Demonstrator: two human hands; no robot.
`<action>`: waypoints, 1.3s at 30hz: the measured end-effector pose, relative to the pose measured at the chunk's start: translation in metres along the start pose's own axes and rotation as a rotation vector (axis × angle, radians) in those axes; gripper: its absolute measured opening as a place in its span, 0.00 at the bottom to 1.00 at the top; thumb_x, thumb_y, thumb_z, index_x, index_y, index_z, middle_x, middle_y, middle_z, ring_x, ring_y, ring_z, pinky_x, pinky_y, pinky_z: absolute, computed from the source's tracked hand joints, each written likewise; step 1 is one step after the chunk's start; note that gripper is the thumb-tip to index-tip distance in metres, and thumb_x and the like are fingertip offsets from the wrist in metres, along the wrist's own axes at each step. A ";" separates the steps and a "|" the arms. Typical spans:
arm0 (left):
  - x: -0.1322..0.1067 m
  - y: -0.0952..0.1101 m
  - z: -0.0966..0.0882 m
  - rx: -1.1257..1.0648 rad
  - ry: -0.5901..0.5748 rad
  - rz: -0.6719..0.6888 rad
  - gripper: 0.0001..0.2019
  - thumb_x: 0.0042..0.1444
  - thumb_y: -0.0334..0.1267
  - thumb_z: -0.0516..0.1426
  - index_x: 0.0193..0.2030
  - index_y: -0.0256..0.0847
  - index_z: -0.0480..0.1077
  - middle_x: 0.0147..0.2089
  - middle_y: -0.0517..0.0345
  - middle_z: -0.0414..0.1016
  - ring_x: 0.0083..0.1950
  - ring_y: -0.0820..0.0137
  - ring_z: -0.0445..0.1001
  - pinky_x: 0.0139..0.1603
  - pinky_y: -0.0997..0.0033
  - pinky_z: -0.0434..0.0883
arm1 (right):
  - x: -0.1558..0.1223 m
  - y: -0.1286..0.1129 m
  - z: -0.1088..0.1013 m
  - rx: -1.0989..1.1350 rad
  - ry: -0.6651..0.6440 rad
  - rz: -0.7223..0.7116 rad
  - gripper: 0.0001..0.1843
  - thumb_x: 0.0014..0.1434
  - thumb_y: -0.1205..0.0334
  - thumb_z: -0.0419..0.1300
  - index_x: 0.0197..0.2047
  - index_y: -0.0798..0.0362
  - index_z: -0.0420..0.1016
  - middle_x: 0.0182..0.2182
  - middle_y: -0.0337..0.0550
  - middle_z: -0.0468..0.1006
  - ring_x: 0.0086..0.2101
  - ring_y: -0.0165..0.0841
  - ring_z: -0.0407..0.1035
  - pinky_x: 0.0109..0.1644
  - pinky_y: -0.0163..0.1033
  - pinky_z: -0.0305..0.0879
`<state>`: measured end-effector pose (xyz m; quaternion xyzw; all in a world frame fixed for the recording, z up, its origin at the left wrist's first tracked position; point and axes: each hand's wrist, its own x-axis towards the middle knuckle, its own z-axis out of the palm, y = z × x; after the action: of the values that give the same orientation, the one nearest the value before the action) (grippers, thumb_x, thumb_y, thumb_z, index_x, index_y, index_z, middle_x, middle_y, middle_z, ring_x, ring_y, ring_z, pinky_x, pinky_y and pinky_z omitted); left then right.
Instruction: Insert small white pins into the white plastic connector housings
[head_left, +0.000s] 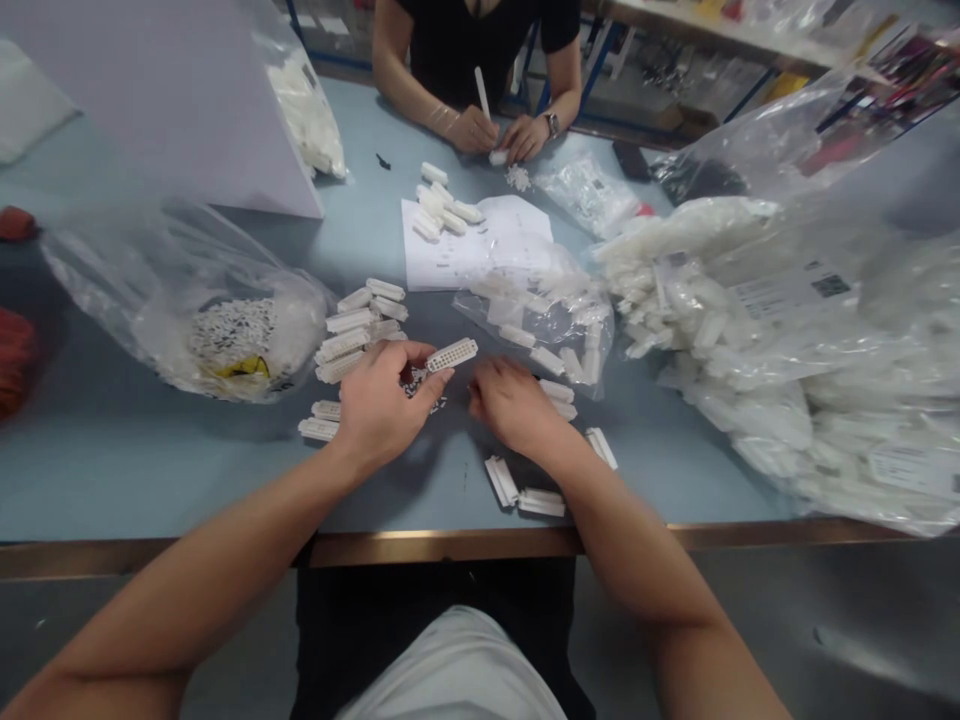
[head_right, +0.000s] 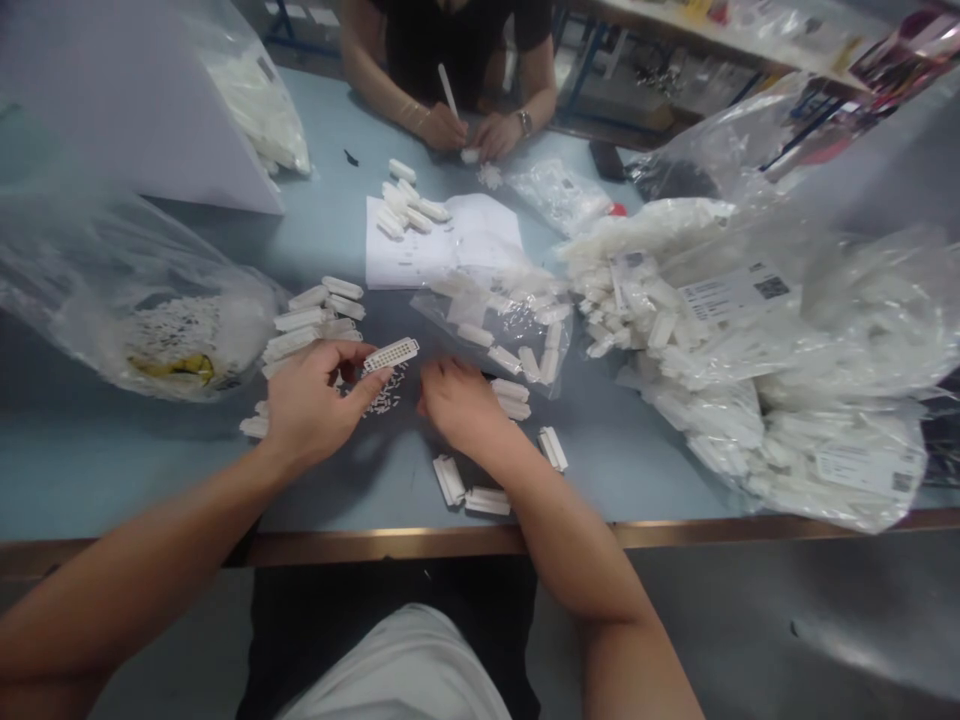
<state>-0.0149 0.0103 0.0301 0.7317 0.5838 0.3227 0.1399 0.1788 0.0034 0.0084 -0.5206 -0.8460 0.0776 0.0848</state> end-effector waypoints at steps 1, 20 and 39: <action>-0.001 0.000 0.001 -0.002 -0.011 0.005 0.12 0.59 0.46 0.62 0.43 0.41 0.78 0.36 0.56 0.79 0.36 0.66 0.74 0.41 0.67 0.71 | -0.002 0.003 -0.002 0.048 0.015 0.015 0.07 0.62 0.70 0.54 0.40 0.56 0.73 0.37 0.54 0.78 0.38 0.43 0.69 0.44 0.46 0.64; -0.019 -0.009 0.020 0.043 -0.115 0.395 0.09 0.64 0.41 0.59 0.44 0.37 0.74 0.41 0.49 0.78 0.43 0.58 0.77 0.47 0.59 0.75 | -0.023 0.009 -0.020 0.594 0.399 -0.053 0.07 0.61 0.70 0.63 0.38 0.48 0.79 0.37 0.40 0.79 0.39 0.33 0.74 0.44 0.39 0.71; -0.022 -0.005 0.018 0.123 -0.074 0.528 0.06 0.65 0.37 0.57 0.45 0.38 0.72 0.40 0.49 0.78 0.42 0.58 0.76 0.44 0.59 0.73 | -0.020 0.010 -0.013 0.810 0.229 0.058 0.06 0.55 0.70 0.67 0.31 0.49 0.82 0.33 0.38 0.74 0.36 0.31 0.70 0.43 0.37 0.67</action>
<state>-0.0096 -0.0061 0.0067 0.8771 0.3857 0.2849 0.0277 0.1995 -0.0092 0.0178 -0.4740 -0.7172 0.3481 0.3738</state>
